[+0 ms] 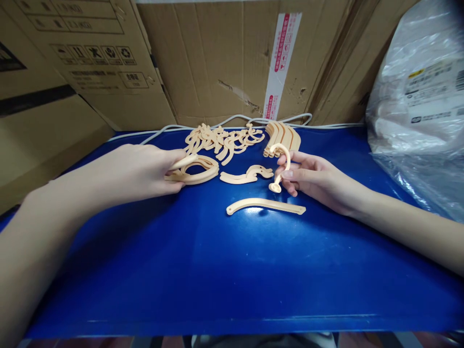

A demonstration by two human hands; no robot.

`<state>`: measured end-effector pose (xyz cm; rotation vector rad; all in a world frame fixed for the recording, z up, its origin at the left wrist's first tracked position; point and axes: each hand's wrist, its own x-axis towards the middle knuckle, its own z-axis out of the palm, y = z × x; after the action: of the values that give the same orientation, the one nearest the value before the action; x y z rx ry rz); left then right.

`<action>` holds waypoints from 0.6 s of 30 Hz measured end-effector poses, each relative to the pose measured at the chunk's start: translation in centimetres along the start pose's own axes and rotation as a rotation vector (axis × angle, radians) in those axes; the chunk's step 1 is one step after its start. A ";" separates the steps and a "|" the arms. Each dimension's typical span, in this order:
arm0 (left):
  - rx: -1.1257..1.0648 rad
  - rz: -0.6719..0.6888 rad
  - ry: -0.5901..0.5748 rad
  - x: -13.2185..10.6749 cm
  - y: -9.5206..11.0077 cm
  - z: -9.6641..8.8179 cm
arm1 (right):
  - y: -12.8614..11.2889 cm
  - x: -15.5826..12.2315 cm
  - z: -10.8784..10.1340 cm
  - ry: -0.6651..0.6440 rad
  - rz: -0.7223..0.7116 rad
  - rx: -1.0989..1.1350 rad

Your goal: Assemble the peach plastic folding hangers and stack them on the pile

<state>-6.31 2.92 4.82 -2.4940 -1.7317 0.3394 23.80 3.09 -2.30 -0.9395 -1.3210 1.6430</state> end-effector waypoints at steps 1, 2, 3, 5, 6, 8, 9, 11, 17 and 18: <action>-0.005 0.000 0.003 0.0 0.0 0.0 | 0.0 0.0 0.0 0.001 0.001 0.000; -0.011 0.003 0.006 0.0 0.0 0.1 | 0.0 0.0 0.0 0.002 0.002 -0.001; -0.017 0.007 0.009 0.0 0.0 0.1 | 0.0 0.1 0.0 0.003 0.003 -0.002; -0.024 0.020 0.015 0.1 0.1 0.2 | 0.0 0.1 0.0 0.001 0.004 -0.004; -0.026 0.024 0.018 0.1 0.1 0.2 | 0.0 0.1 0.0 0.000 0.003 -0.005; -0.018 0.025 0.019 0.2 0.0 0.2 | 0.0 0.2 0.0 0.001 0.001 -0.006; -0.011 0.026 0.017 0.3 0.0 0.3 | 0.0 0.1 0.0 0.002 0.001 -0.007; 0.006 0.033 0.008 0.3 -0.2 0.3 | 0.0 0.1 0.0 0.001 0.001 -0.007; 0.010 0.039 0.050 0.3 -0.7 0.4 | 0.0 -0.1 0.0 0.000 0.000 -0.001; 0.000 0.051 0.057 0.4 -0.7 0.4 | 0.0 -0.1 0.0 -0.002 0.000 0.000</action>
<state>-6.96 3.49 4.48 -2.5260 -1.6498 0.2689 23.83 2.99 -2.29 -0.9379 -1.3223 1.6448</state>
